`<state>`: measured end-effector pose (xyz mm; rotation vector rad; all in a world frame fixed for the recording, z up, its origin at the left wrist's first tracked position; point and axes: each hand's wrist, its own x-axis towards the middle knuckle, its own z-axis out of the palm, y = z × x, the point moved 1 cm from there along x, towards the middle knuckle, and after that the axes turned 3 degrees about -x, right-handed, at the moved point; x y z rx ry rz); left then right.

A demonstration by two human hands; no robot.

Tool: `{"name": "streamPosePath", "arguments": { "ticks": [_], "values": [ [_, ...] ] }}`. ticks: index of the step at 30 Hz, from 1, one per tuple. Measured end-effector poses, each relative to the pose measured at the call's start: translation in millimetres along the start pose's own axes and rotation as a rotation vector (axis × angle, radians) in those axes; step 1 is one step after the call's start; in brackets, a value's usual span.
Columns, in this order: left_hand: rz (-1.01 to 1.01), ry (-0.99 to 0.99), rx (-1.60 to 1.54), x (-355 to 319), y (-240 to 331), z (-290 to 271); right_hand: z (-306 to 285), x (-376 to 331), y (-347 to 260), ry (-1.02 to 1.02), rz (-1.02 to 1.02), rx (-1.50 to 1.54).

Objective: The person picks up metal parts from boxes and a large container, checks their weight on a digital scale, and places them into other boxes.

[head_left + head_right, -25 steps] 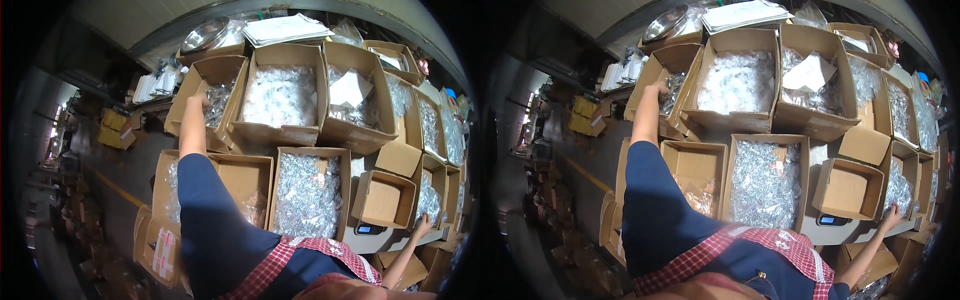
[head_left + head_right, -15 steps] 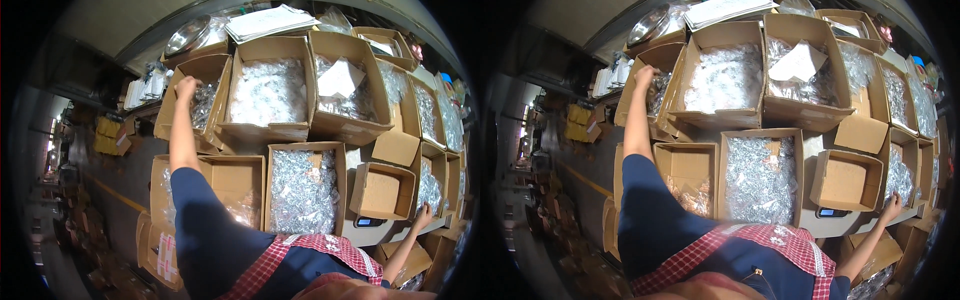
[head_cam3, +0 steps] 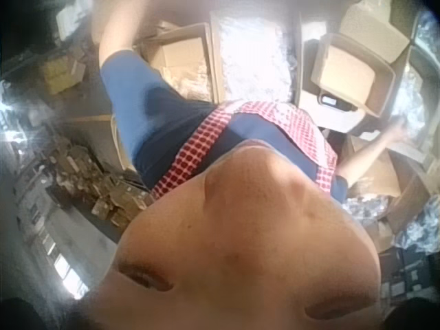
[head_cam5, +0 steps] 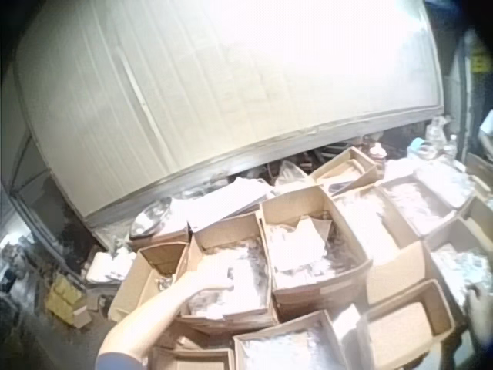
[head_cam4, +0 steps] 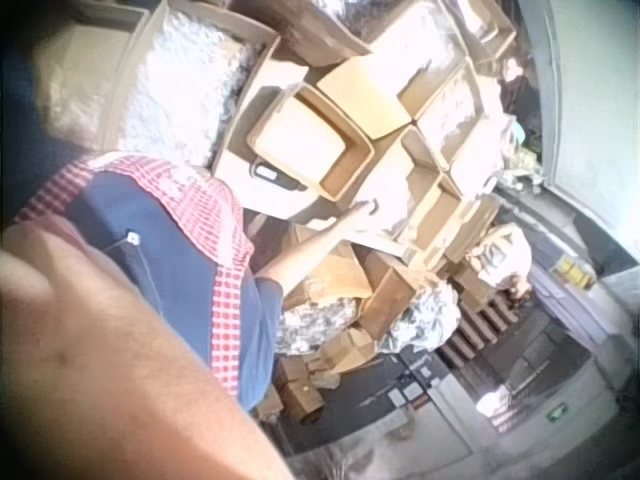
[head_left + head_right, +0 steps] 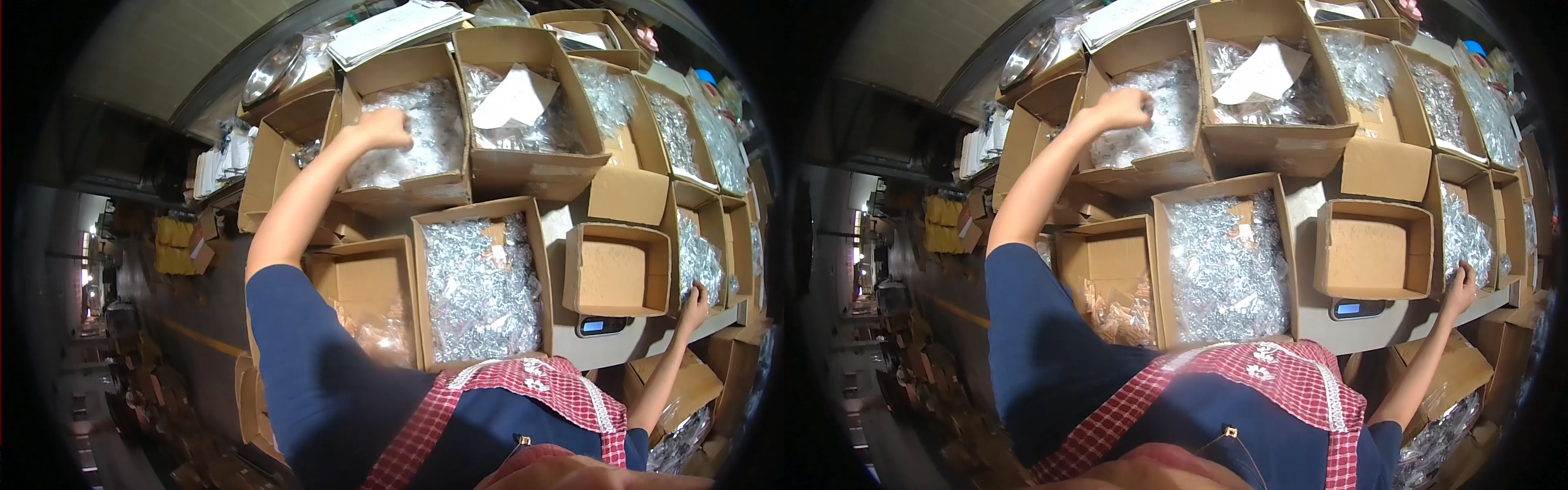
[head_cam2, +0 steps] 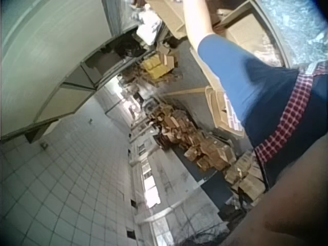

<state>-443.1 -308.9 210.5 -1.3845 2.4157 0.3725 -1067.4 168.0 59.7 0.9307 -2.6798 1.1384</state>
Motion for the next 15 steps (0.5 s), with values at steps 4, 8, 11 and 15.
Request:
{"name": "streamPosePath", "arguments": {
  "ticks": [4, 8, 11, 15],
  "values": [
    [0.027, 0.048, 0.157, 0.7, -26.8, 40.2, 1.4, -8.5, -22.6, 0.044, -0.069, 0.016],
    [-0.015, 0.273, -0.124, -6.8, -15.4, 15.9, -3.5, -10.9, -18.0, 0.048, -0.053, 0.024],
    [-0.011, 0.343, -0.639, -15.5, -47.4, 14.2, 6.6, -14.6, -29.2, 0.057, -0.038, 0.079],
    [0.088, 0.362, -1.306, -28.2, 6.7, -16.1, 2.5, -12.6, -16.8, 0.099, -0.019, 0.009]
  ]
}}
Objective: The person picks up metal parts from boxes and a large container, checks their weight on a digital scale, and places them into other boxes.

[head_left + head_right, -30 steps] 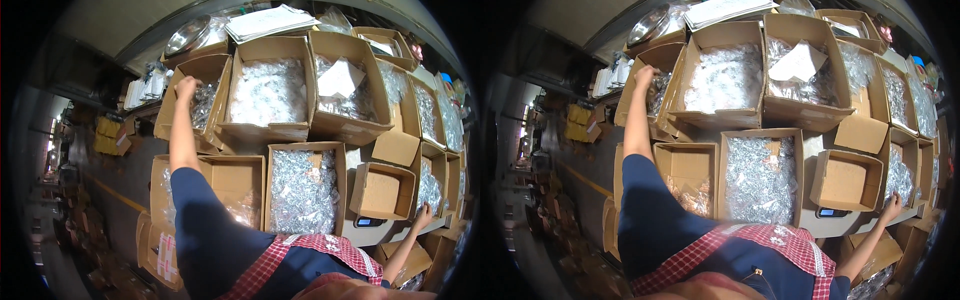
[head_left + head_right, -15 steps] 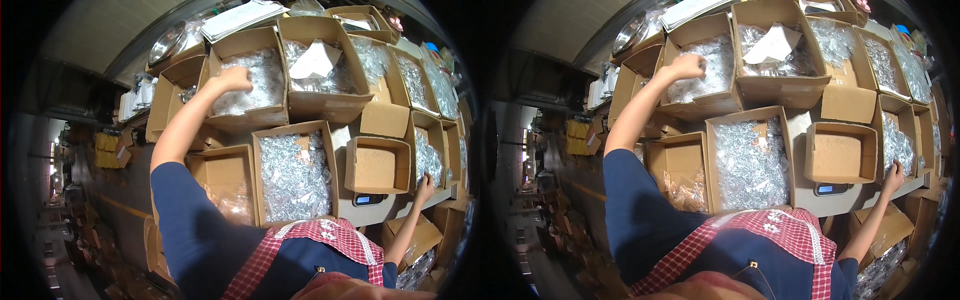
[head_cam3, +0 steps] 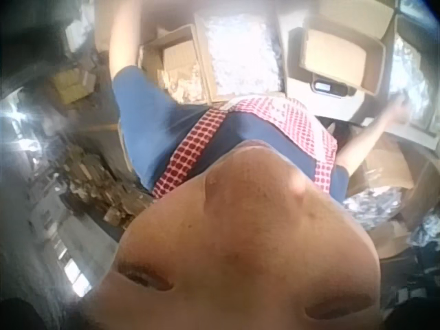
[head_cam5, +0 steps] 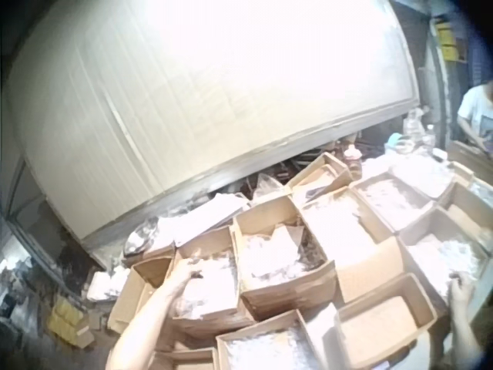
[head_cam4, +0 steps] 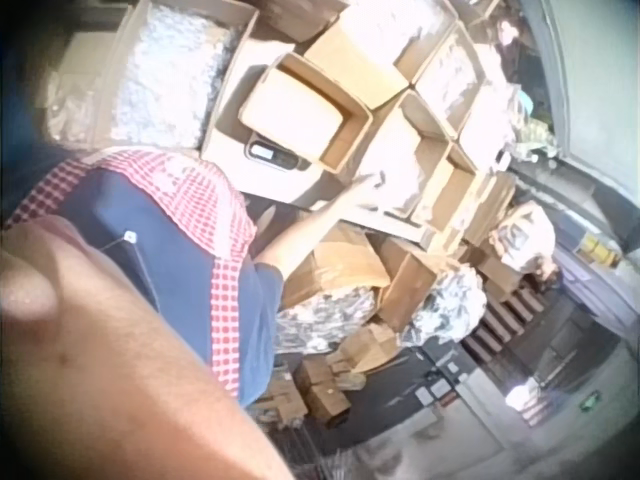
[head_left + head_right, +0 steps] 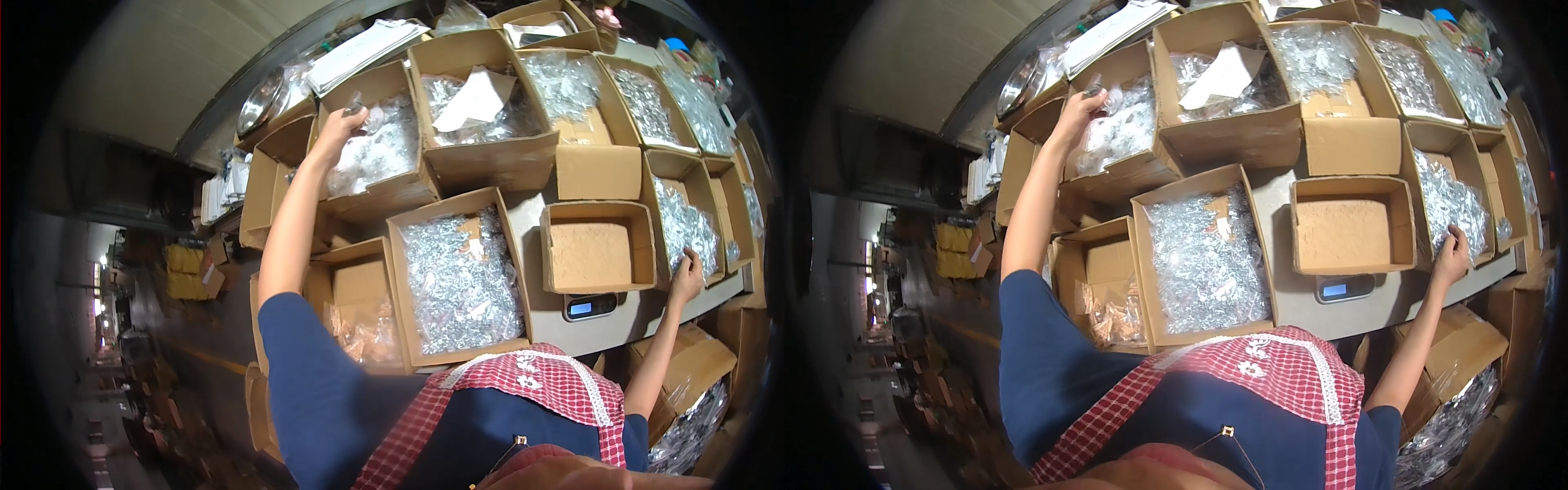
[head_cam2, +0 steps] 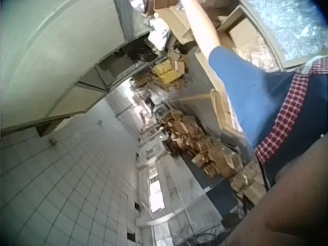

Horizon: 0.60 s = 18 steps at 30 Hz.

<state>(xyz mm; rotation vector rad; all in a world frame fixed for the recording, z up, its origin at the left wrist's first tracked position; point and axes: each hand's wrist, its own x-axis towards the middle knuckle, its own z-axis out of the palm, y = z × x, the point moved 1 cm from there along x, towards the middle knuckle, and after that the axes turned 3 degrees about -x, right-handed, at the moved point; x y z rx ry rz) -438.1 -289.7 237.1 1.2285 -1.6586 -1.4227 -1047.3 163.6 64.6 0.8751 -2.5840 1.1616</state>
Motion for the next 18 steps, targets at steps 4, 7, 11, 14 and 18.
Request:
{"name": "streamPosePath", "arguments": {
  "ticks": [4, 7, 11, 14, 18],
  "values": [
    [0.119, -0.147, -0.226, -41.7, 56.0, 105.4, 1.1, 0.3, -3.1, 0.033, 0.006, -0.031],
    [0.013, -0.419, -0.077, -73.3, 72.8, 201.7, 0.9, -2.5, -20.4, 0.020, 0.008, -0.022],
    [0.269, -0.732, 0.657, -85.2, 71.0, 288.2, -7.5, -8.5, -41.1, 0.029, 0.057, -0.049],
    [0.426, -0.463, 0.532, -51.3, 96.2, 295.6, -11.8, -11.1, -25.7, 0.151, -0.152, -0.084],
    [0.283, -0.289, 0.152, 72.6, 51.7, 259.2, -10.3, -18.3, -50.6, 0.065, -0.092, -0.081]
  ]
}}
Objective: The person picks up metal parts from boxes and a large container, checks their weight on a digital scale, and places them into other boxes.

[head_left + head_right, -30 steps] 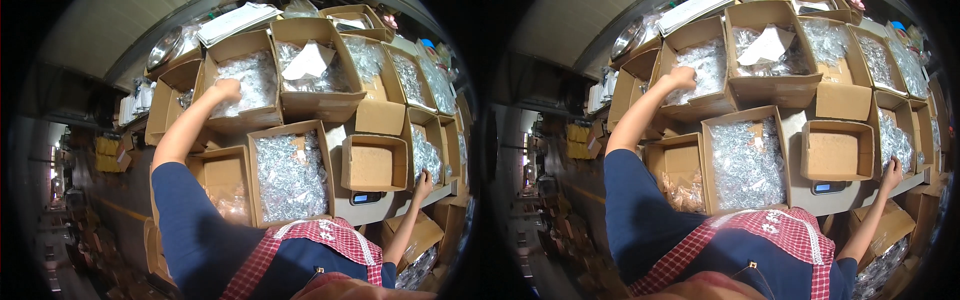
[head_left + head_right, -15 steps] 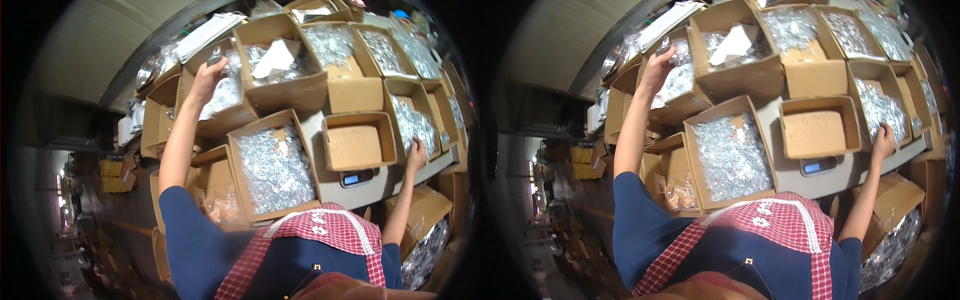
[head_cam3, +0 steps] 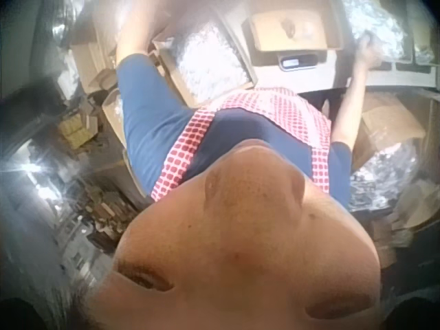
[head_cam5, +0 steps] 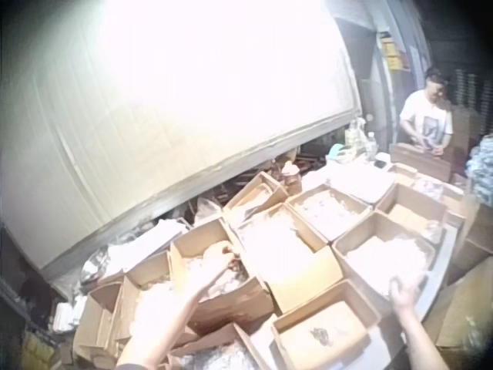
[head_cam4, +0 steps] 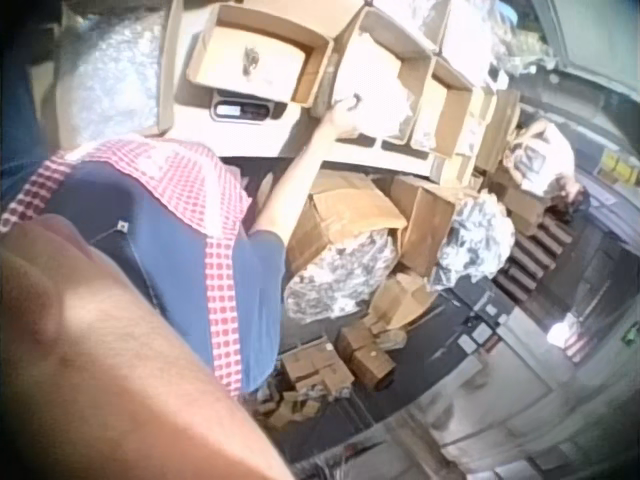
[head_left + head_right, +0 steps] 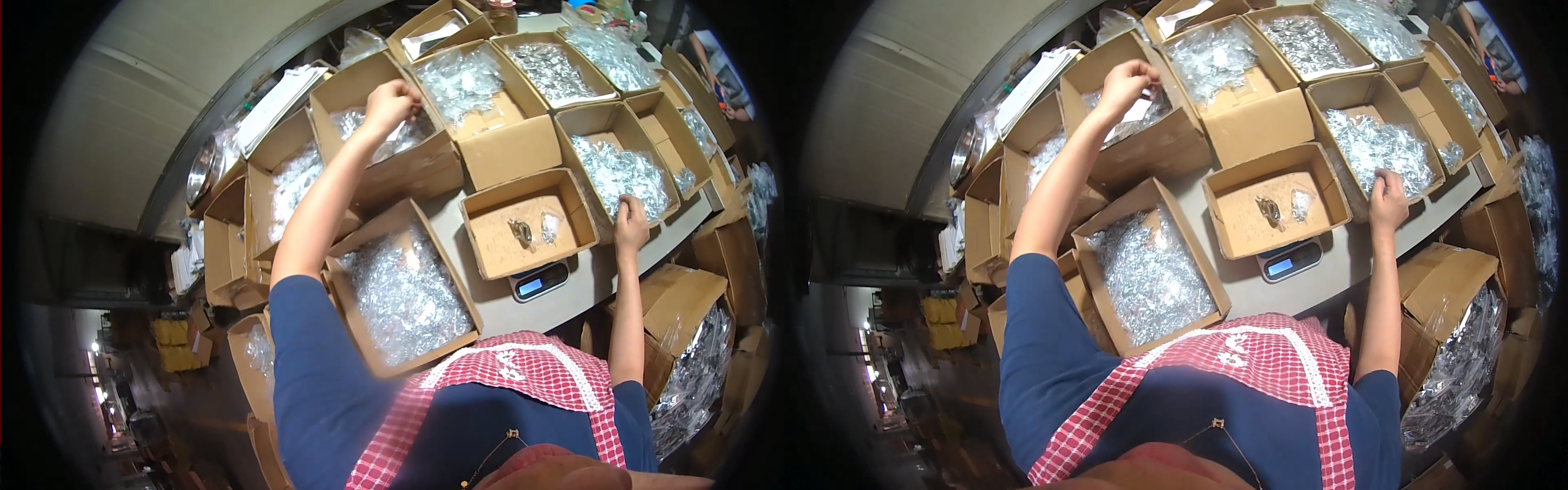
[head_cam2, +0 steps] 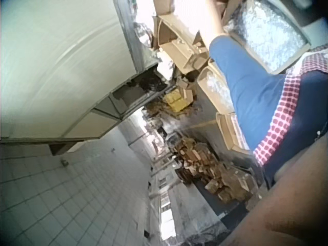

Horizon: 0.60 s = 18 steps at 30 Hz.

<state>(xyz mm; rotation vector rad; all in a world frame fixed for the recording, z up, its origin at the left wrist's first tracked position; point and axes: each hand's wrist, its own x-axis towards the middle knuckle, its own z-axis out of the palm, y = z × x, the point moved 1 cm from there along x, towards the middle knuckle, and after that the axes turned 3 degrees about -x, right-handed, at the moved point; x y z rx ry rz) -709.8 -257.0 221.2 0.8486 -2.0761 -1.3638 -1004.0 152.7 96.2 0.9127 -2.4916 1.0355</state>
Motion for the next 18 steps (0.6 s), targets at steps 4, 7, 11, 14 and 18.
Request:
{"name": "streamPosePath", "arguments": {
  "ticks": [4, 7, 11, 14, 18],
  "values": [
    [-0.273, -0.214, 0.762, 61.2, -76.8, 9.0, -6.2, 2.0, 7.5, 0.002, -0.059, 0.028],
    [-0.058, -0.297, 1.219, 73.4, -129.4, 0.2, -5.5, 2.4, -2.4, -0.003, -0.115, 0.067],
    [0.151, -0.332, 1.344, 85.6, -114.0, 5.8, -11.4, 7.5, 5.8, 0.044, -0.135, 0.032],
    [0.134, -0.088, 1.031, 78.9, -83.4, -23.2, -13.7, 9.5, -1.2, 0.045, -0.144, 0.063],
    [-0.170, 0.343, -0.397, 69.8, -58.2, -78.7, -8.6, 9.8, -12.1, 0.050, -0.177, 0.085]
  ]
}}
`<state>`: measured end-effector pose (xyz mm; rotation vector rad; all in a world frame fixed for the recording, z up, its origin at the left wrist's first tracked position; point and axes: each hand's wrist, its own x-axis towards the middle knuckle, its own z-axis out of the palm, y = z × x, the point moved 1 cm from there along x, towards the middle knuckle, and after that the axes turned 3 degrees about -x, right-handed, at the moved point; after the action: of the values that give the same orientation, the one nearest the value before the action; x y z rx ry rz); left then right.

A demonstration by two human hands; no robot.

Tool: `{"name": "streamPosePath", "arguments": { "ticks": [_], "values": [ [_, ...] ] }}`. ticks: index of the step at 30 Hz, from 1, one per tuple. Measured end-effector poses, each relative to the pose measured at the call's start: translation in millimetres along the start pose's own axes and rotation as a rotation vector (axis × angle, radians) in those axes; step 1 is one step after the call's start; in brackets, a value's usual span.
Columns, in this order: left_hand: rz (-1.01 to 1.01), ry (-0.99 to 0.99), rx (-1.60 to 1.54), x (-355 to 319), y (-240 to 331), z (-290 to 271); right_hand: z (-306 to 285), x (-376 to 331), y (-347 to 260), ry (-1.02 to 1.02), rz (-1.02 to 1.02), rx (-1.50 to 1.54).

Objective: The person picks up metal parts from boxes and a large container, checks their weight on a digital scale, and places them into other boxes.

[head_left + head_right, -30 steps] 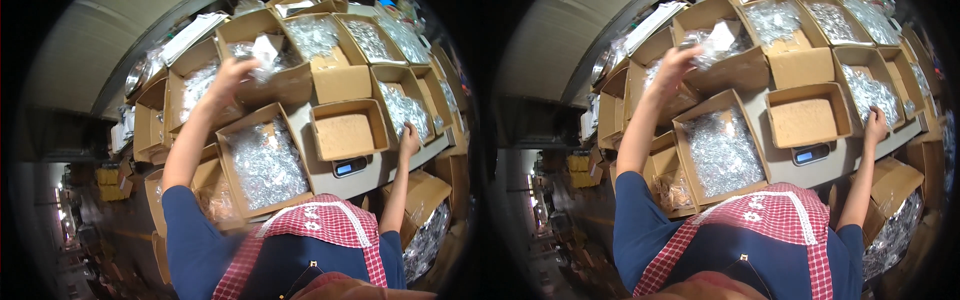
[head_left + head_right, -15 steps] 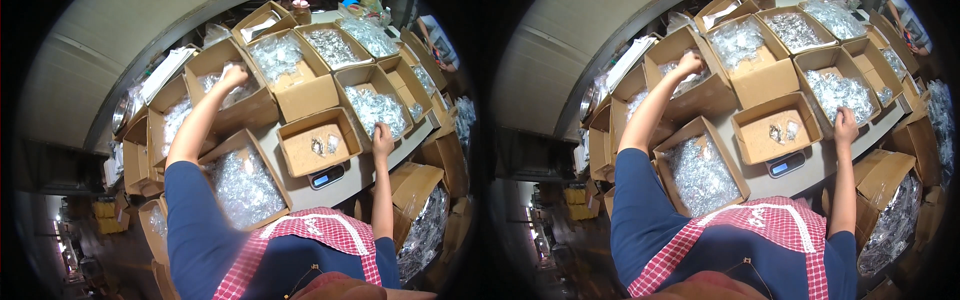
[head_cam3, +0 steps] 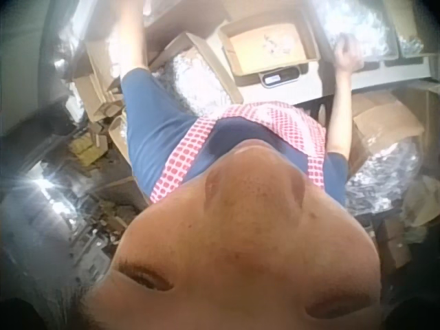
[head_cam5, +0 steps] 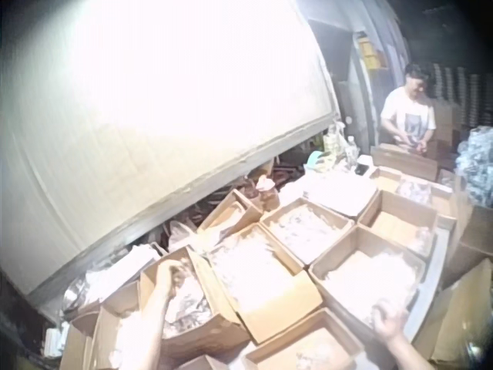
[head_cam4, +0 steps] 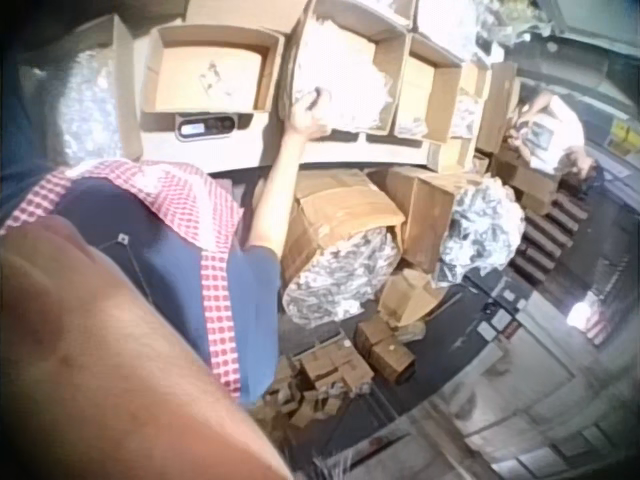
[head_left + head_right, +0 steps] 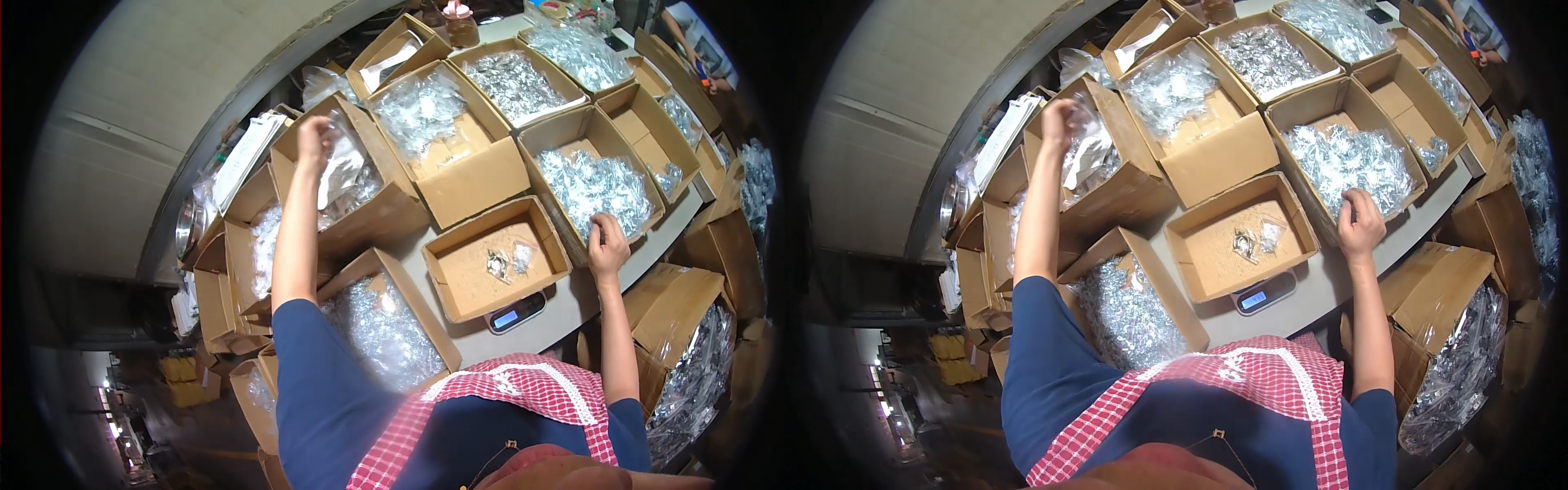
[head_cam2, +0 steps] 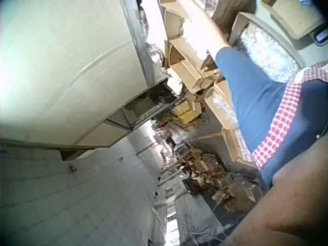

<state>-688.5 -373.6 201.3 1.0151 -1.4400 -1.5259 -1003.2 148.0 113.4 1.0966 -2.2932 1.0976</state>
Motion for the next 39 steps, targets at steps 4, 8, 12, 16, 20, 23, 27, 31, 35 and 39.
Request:
{"name": "streamPosePath", "arguments": {
  "ticks": [4, 8, 12, 16, 20, 23, 27, 31, 35, 39],
  "values": [
    [-0.014, -0.201, -0.462, -34.3, 67.2, 119.9, -4.7, 3.5, 9.8, -0.014, 0.015, -0.054],
    [-0.081, -0.456, 0.120, -33.7, 58.3, 210.7, -3.7, 4.8, 7.2, -0.021, 0.003, -0.060],
    [0.489, -0.708, 1.722, -18.7, -30.6, 284.9, -2.8, 5.5, 1.1, -0.017, -0.028, -0.034],
    [0.175, -0.919, 1.953, -6.0, -125.5, 298.7, -4.5, 1.8, 21.6, -0.015, -0.034, -0.077],
    [-0.119, -0.624, 1.505, -3.8, -150.4, 246.9, -5.5, 2.6, 13.4, -0.040, -0.046, -0.047],
    [-0.120, -0.359, 1.042, 6.3, -123.8, 247.9, -6.2, 3.5, 18.5, -0.030, -0.032, -0.042],
    [0.180, -0.055, 0.490, 22.5, -79.8, 288.8, -9.7, 9.1, 14.9, -0.041, -0.054, -0.017],
    [0.444, -0.224, 0.983, 11.1, -34.9, 380.2, -13.9, 11.8, 16.9, -0.086, -0.024, 0.026],
    [0.425, -0.681, 1.672, 10.3, -57.0, 446.7, -12.9, 13.3, 17.6, -0.087, -0.128, 0.006],
    [0.356, -0.583, 1.622, 39.6, -125.4, 441.6, -10.0, 13.6, 17.9, -0.095, -0.181, 0.032]
  ]
}}
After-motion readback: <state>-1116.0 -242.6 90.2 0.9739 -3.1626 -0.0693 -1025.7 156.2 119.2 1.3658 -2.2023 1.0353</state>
